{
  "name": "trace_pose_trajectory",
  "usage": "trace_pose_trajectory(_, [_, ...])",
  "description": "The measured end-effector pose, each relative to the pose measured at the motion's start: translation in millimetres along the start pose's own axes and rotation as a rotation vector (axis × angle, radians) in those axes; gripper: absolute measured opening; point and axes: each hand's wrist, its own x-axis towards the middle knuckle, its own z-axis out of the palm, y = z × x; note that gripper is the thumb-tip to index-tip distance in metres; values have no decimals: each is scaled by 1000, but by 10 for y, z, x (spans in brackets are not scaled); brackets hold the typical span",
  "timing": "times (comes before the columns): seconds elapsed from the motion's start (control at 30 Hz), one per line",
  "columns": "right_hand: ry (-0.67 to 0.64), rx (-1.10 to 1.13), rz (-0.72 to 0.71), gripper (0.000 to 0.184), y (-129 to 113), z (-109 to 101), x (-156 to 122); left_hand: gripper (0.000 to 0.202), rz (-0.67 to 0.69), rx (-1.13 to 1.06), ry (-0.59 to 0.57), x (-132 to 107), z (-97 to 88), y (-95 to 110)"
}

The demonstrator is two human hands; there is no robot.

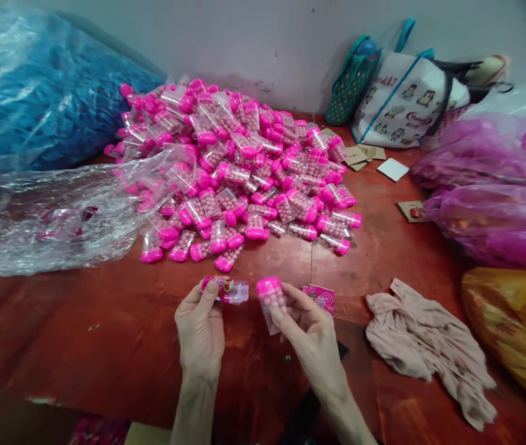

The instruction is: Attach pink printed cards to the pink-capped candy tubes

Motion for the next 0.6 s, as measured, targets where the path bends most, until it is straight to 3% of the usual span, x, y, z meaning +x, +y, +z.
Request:
trace_pose_trajectory(0.27, [-4, -139, -52, 42, 53, -5, -66, 14, -49, 10, -36, -90, 105, -103])
trace_pose_trajectory(0.6, [-321, -120, 71, 32, -101, -249, 6, 9, -65, 127, -172, -98, 87, -160])
